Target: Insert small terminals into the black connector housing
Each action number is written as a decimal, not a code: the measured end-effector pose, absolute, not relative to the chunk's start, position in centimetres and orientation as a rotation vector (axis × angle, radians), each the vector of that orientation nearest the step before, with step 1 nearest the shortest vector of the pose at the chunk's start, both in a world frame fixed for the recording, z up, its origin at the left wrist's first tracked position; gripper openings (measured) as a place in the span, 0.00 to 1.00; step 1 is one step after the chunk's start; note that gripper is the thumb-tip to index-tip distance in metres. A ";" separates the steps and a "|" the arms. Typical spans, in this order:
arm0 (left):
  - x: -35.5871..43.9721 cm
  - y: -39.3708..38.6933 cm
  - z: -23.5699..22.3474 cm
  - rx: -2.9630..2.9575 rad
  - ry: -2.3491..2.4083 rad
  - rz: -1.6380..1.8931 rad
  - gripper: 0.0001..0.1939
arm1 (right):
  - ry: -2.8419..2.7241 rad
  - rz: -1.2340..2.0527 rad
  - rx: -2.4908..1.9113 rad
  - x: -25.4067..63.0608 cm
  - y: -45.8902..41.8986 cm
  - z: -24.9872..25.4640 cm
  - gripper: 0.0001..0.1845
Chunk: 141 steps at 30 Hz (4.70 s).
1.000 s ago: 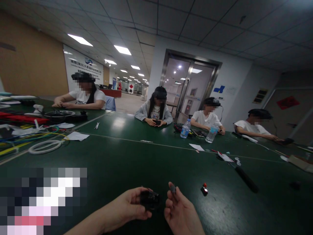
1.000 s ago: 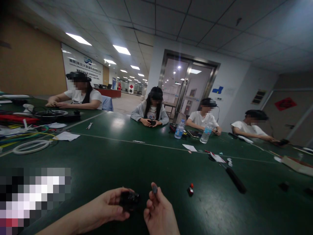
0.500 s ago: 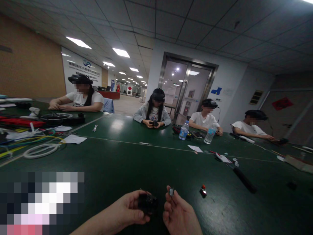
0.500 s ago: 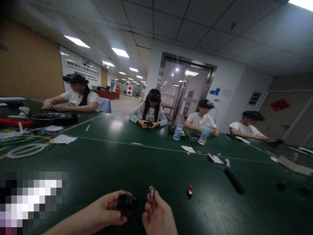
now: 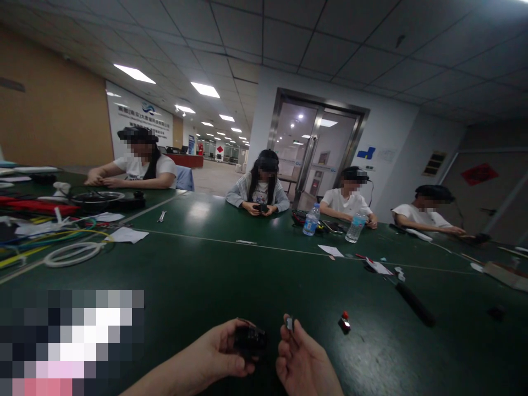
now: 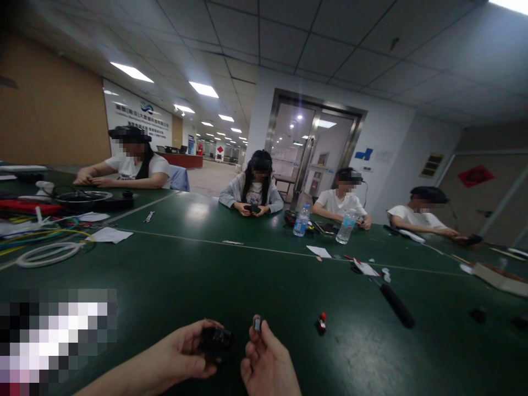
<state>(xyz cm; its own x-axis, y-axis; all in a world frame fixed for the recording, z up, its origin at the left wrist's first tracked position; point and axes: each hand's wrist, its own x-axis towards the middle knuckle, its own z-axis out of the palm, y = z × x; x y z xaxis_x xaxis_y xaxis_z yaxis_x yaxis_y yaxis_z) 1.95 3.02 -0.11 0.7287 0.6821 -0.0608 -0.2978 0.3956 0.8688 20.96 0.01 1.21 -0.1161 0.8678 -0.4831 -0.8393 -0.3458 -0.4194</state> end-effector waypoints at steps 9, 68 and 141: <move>2.0 2.8 0.2 0.975 0.482 0.651 0.24 | -0.077 1.775 -0.772 21.1 0.0 0.7 0.15; 3.5 6.1 -4.2 0.837 0.573 0.563 0.23 | -0.242 1.903 -0.718 21.0 0.2 -0.4 0.13; 2.0 3.6 -0.4 0.753 0.517 0.587 0.31 | -0.138 1.762 -0.874 21.3 0.7 -0.4 0.16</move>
<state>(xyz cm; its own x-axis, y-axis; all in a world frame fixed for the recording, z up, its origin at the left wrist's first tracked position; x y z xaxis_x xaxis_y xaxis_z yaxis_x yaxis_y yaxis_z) 2.01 3.56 -0.35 0.7230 0.6546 -0.2209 -0.3021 0.5871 0.7511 21.30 0.68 -0.43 -0.1168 0.8662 -0.4859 -0.7799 -0.3830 -0.4951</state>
